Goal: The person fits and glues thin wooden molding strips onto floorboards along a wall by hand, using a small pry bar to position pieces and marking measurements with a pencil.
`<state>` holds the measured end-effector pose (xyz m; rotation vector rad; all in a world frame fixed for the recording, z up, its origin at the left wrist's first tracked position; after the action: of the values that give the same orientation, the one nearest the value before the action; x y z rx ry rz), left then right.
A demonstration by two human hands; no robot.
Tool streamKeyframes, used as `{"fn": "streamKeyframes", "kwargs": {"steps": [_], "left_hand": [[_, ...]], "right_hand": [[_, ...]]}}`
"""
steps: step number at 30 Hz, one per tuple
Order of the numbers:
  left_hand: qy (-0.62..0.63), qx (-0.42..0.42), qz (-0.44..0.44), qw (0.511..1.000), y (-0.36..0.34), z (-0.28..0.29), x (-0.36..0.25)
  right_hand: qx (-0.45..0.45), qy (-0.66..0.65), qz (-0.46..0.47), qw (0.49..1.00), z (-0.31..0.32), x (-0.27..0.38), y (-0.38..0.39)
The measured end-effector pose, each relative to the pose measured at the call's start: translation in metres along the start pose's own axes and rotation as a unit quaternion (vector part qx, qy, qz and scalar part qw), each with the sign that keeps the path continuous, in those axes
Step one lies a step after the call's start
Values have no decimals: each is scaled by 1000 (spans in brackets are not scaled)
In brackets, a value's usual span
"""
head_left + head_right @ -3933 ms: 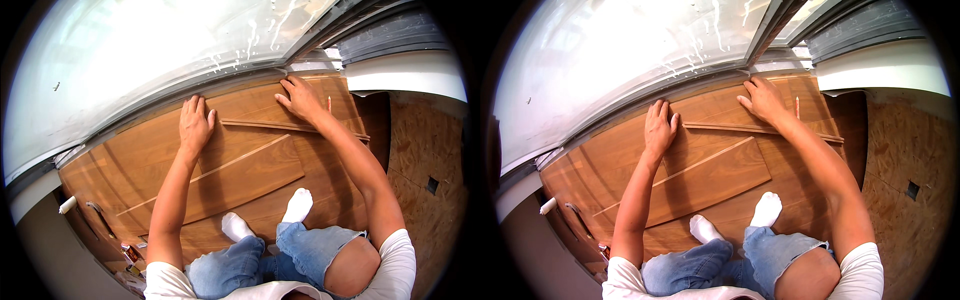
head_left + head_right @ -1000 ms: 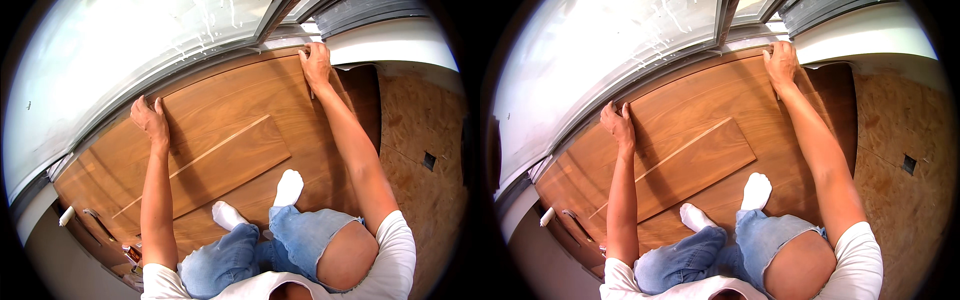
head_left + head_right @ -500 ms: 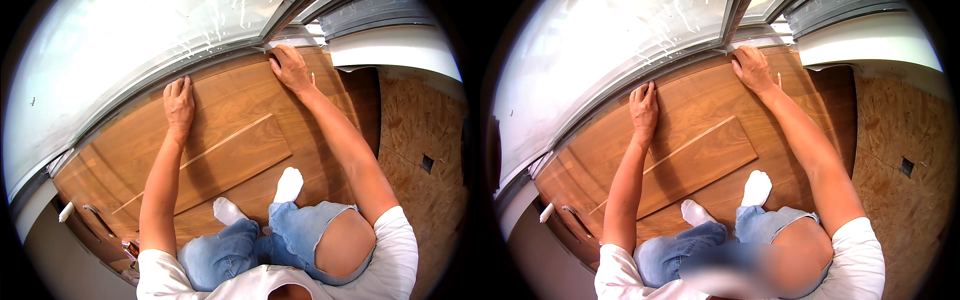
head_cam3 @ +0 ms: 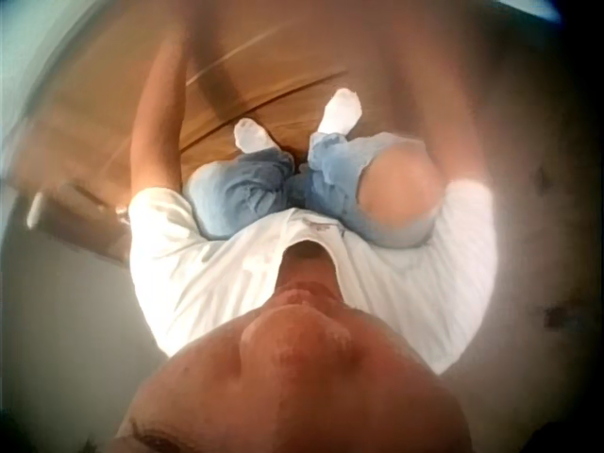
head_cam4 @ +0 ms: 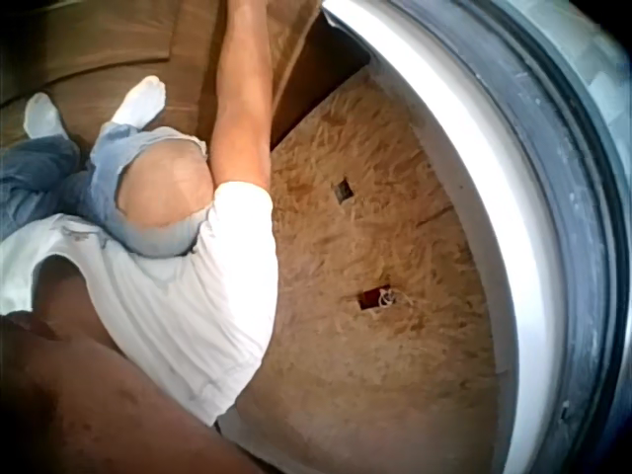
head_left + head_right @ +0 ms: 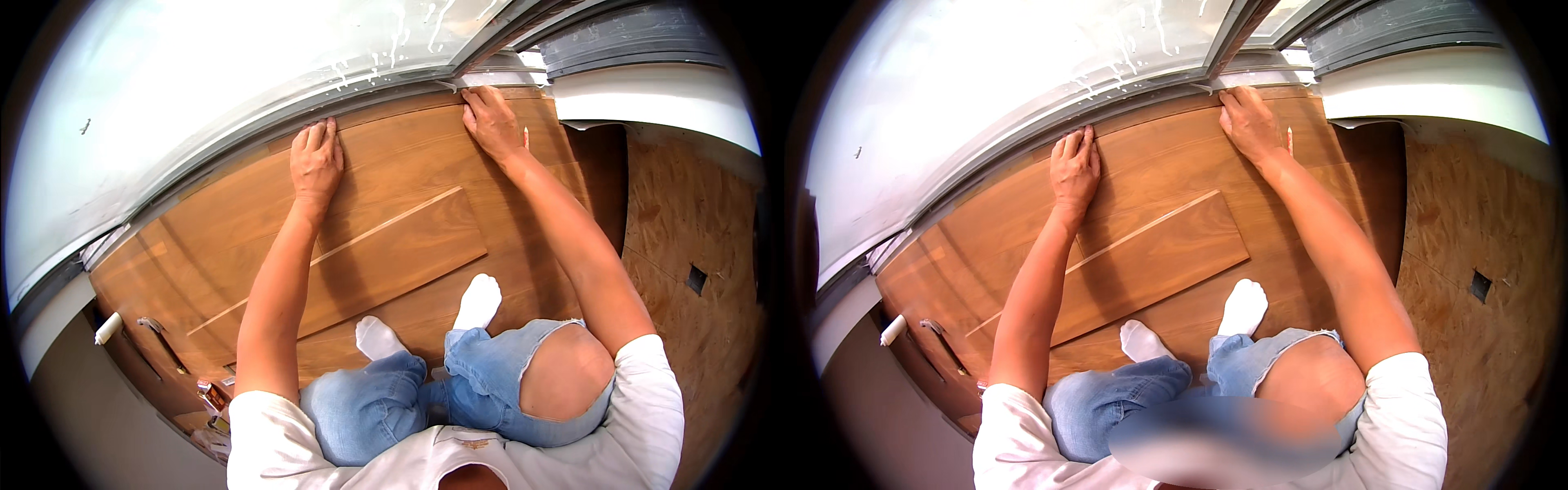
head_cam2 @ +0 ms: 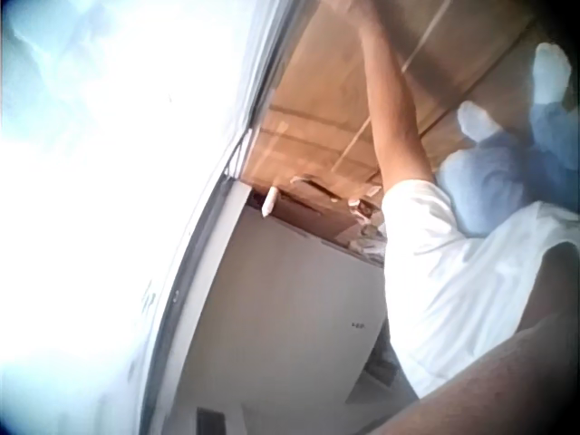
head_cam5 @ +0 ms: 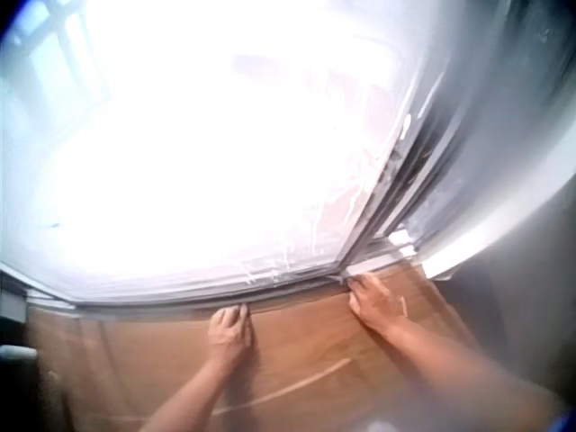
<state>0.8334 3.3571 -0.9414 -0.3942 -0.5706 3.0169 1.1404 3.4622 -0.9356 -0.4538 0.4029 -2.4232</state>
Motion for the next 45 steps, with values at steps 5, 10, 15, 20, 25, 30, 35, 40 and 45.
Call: {"fn": "streamKeyframes", "kwargs": {"steps": [5,10,15,20,25,30,35,40,45], "left_hand": [[9,2,8,1000,0,2,-2],[0,3,18,1000,1,1,2],[6,8,15,1000,4,-1,2],[18,-1,22,1000,8,-3,4],[12,9,28,999,12,-5,9],[22,17,37,999,10,-3,4],[28,-36,73,996,17,-4,17],[-91,-65,320,941,40,15,81],[-62,11,395,917,43,6,98]], "right_hand": [[-3,-7,6,1000,5,-3,-4],[17,-26,-8,999,2,-2,-7],[21,-27,0,999,5,-2,-10],[6,-21,0,1000,5,1,-6],[-6,-9,-9,1000,1,3,-4],[-21,-14,-15,1000,1,-4,3],[-36,-55,-30,997,2,-9,4],[-91,96,-214,968,36,-85,19],[32,2,-427,904,24,-172,52]]}}
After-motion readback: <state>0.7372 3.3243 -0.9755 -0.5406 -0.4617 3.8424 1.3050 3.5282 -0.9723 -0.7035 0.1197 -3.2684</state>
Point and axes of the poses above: each hand's wrist, its own y-axis away from the middle knuckle, its own z-axis out of the back of the hand, x = y × z, the point moved 7 cm from there along -y, towards the middle knuckle, and after that the axes turned 5 degrees about z, right-handed, at the moved point
